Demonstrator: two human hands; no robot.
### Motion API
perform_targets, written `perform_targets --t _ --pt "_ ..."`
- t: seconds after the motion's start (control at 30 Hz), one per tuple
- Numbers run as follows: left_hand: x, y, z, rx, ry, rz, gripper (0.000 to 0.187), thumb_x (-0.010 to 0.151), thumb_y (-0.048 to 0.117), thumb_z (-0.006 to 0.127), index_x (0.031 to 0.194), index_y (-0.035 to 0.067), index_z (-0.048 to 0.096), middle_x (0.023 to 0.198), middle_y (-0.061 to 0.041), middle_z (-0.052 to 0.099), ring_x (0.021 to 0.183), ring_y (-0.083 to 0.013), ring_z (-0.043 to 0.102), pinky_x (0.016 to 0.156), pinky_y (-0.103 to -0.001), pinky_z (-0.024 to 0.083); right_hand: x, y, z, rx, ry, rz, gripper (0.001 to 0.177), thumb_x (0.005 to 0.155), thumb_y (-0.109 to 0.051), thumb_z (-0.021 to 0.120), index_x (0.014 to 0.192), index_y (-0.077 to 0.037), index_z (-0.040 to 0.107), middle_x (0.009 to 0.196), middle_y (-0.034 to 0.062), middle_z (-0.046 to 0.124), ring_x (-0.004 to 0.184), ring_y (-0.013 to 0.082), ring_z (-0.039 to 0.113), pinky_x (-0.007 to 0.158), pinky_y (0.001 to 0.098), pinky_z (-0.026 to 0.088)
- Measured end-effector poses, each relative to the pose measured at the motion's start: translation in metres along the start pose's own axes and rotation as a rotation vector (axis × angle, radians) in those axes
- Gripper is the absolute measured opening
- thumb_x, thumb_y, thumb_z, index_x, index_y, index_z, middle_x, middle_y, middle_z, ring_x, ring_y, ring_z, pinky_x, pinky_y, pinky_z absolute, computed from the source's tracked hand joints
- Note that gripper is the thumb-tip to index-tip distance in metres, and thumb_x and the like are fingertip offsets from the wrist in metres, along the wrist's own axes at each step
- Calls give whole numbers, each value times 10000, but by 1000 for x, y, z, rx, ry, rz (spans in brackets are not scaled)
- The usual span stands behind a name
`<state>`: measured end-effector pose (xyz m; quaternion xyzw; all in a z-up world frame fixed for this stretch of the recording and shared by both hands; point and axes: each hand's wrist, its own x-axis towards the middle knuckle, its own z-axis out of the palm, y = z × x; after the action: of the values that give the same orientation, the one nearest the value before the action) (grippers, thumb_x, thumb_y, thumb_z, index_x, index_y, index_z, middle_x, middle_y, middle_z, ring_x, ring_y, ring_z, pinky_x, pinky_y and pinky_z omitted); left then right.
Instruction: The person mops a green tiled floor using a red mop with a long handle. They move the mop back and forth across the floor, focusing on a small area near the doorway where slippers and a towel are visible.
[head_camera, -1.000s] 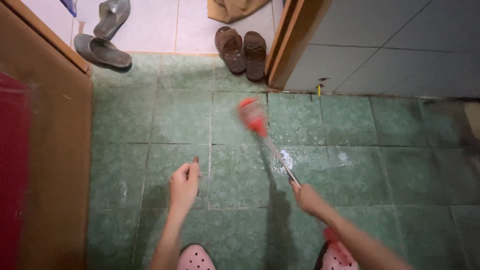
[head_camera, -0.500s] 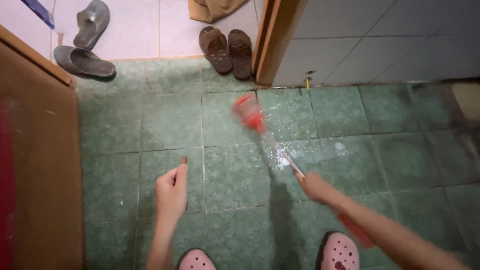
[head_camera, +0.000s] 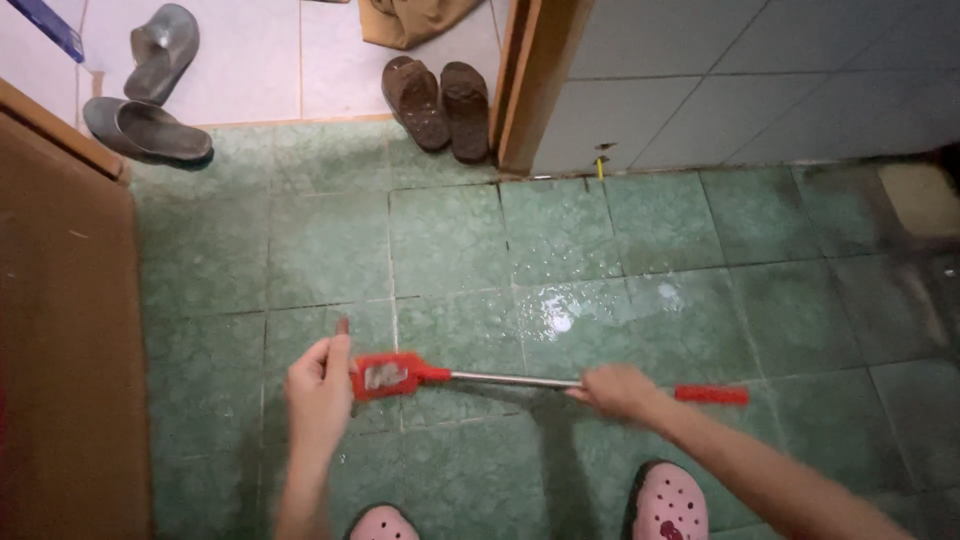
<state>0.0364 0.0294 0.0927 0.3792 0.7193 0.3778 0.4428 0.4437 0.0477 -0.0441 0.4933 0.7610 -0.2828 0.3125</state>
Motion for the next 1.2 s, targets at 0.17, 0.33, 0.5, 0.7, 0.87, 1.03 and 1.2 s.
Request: perform_targets --t 0.17,0.33,0.5,0.7,0.87,1.03,1.2 --pt "9 1 -13 -56 115 55 397 982 277 504 628 98 499 461 5 330 378 -115 344 381 -304 276 22 -52 -35 479 105 240 321 1007 -359 305 940 -127 517 704 -23 521 515 99 448 446 238 440" --pt "19 2 -25 -172 173 45 354 988 264 500 678 94 525 439 6 309 359 -110 281 341 -295 236 5 -118 -42 1001 73 358 317 1059 -300 356 1028 -60 561 699 7 544 462 84 453 372 193 440" --pt "14 8 -57 -225 280 10 300 1008 248 490 740 114 516 486 42 314 395 -84 293 358 -259 214 27 -120 -14 442 -44 107 504 1005 -564 326 935 -146 598 816 11 612 655 142 579 578 303 553" --pt "12 4 -77 -381 383 26 327 1028 235 455 714 143 454 472 21 321 344 -79 224 317 -258 115 51 -219 8 656 75 165 581 991 -553 361 1104 -61 649 901 263 652 773 473 586 685 534 437" --pt "8 -11 -105 -379 431 14 299 1024 235 481 748 118 491 499 23 354 392 -79 274 368 -249 182 95 -223 6 363 114 -30 565 1007 -551 318 964 -54 583 839 177 621 714 382 609 605 502 458" --pt "-1 -10 -122 -463 531 -53 261 992 210 484 749 115 486 489 2 340 408 -78 256 396 -233 199 108 -272 -1 888 243 256 673 1003 -531 295 909 34 647 893 316 647 881 531 589 716 552 454" --pt "-2 -21 -130 -395 470 -89 254 1015 205 454 779 117 492 530 3 403 394 -109 302 374 -258 208 78 -224 -34 178 116 -46 630 987 -604 337 920 -43 616 894 173 663 792 390 637 659 524 501"
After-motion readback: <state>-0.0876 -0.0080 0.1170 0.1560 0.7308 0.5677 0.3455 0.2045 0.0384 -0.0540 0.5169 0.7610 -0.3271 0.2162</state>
